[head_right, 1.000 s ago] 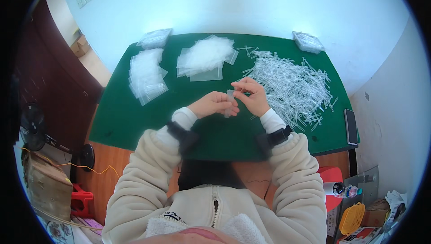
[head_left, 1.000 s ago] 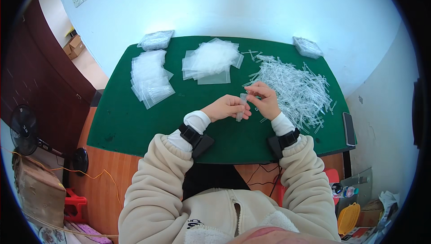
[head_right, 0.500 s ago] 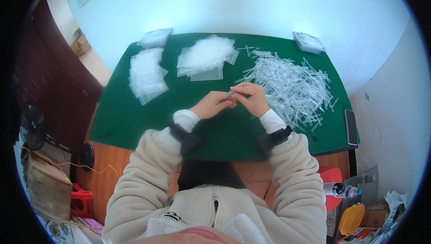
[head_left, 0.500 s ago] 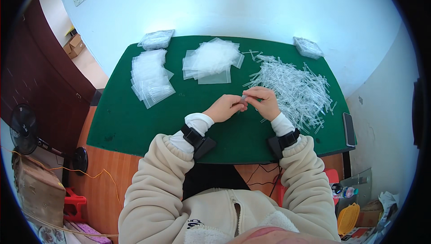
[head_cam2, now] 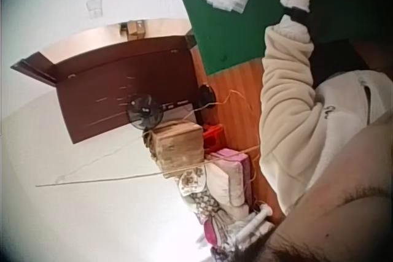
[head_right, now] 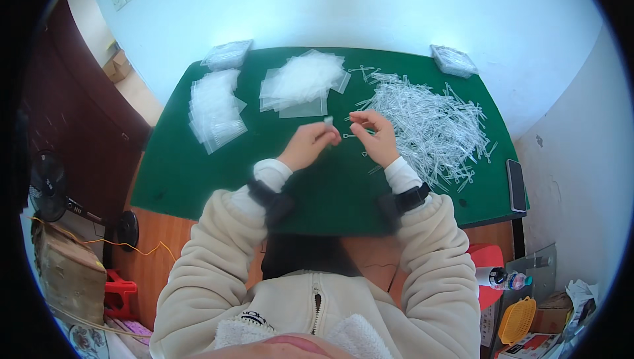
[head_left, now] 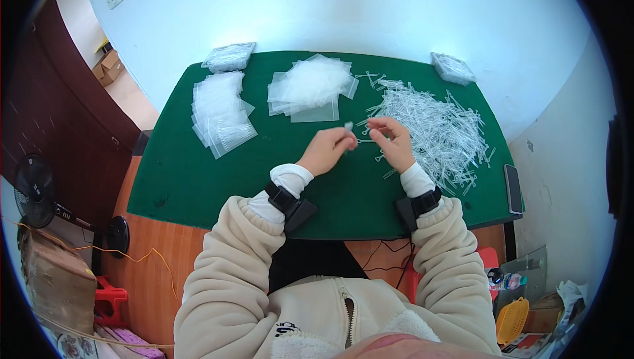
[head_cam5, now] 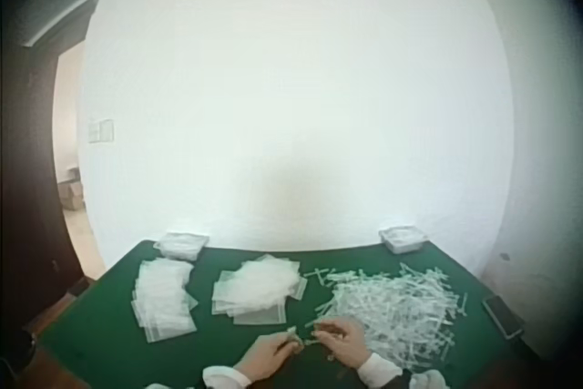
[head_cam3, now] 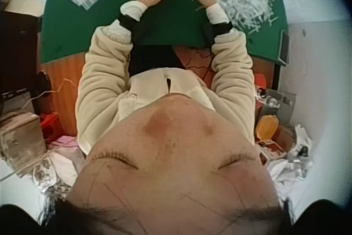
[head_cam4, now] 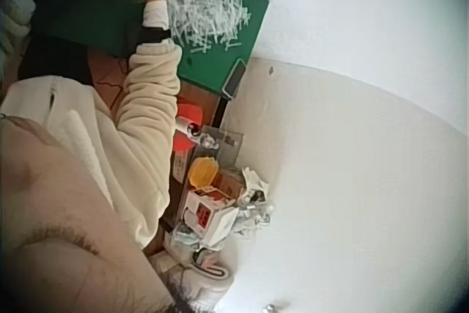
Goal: Sorting small plastic components and placing them into clear plastic bags on a workbench.
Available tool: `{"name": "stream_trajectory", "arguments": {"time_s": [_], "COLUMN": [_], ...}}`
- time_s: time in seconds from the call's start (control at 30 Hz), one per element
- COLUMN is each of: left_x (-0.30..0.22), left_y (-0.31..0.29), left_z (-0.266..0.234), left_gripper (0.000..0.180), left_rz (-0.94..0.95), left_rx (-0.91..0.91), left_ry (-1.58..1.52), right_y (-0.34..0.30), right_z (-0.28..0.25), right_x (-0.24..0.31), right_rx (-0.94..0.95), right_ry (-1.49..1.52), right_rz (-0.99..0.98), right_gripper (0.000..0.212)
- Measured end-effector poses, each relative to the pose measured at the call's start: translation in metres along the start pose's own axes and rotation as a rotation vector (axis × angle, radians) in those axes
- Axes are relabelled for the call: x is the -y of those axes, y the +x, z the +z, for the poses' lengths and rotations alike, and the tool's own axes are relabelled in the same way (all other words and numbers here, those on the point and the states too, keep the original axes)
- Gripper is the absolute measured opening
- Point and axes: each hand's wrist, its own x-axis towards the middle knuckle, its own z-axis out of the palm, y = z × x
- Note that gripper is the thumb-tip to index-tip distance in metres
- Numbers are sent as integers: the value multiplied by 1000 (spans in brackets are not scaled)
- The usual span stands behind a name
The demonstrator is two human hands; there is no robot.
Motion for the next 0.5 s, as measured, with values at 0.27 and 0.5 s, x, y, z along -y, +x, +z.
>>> {"name": "stream_trajectory", "arguments": {"time_s": [0.27,0.5], "left_x": [7,8], "left_y": [-1,0], "left_z": [-1,0], "left_gripper": [16,16], "left_rz": [3,-18], "left_rx": [54,74], "left_ry": [119,148], "right_y": [-1,-5], "right_z": [-8,-9], "right_x": [-16,-22], "right_rx": [5,90], "right_ry": [-792,-1043], "right_rz": [-156,-55], "right_gripper": [18,7]}}
